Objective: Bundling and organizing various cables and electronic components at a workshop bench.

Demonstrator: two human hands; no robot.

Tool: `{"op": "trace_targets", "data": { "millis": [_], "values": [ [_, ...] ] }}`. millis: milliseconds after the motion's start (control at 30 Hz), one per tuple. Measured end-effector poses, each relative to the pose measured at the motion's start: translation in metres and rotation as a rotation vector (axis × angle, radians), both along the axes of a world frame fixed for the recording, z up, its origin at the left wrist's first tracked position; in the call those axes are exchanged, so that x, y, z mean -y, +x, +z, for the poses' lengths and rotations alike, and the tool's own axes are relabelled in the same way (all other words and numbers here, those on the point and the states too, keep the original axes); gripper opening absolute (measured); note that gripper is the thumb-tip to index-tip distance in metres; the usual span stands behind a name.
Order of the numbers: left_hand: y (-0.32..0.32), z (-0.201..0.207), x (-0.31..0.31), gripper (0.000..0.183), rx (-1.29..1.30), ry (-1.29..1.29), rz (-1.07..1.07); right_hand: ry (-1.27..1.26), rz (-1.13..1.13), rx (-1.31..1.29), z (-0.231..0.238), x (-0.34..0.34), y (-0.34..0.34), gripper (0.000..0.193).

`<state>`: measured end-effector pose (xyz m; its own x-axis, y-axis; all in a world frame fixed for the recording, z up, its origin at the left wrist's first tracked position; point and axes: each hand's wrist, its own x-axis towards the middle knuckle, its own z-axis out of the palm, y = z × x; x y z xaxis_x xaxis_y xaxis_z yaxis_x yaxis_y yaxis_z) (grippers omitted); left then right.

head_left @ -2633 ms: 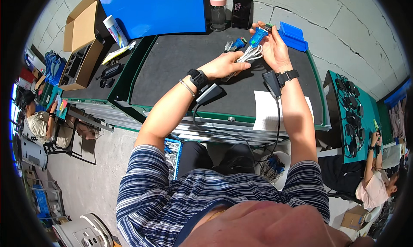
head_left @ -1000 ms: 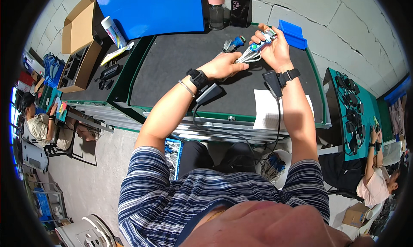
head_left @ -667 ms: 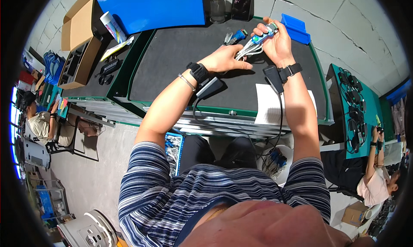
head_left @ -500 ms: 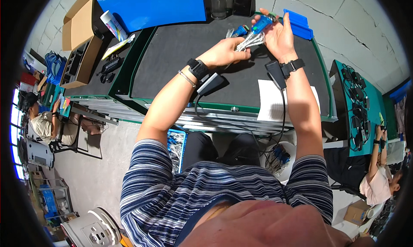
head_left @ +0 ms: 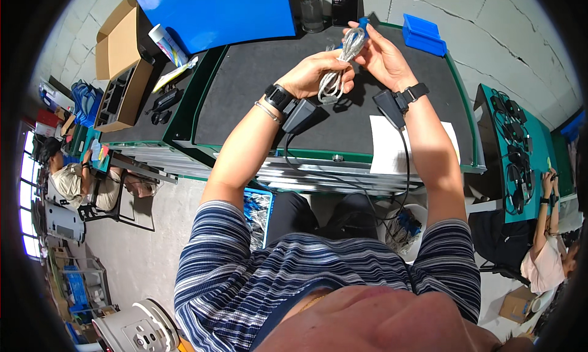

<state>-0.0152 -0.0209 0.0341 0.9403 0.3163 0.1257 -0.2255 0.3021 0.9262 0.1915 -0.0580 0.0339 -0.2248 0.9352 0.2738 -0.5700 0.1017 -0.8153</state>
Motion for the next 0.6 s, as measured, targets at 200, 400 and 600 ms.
{"op": "trace_targets", "data": {
  "millis": [200, 400, 600],
  "values": [
    [0.003, 0.002, -0.001, 0.034, -0.007, -0.053, 0.112, 0.124, -0.286, 0.161, -0.006, -0.006, 0.002, 0.036],
    [-0.014, 0.019, -0.008, 0.025, -0.002, 0.216, 0.457, 0.067, -0.345, 0.236, 0.002, 0.002, 0.002, 0.043],
    [-0.012, -0.001, -0.03, 0.028, -0.329, 0.384, 0.627, -0.063, -0.426, 0.454, -0.008, -0.001, 0.008, 0.048]
  ]
}}
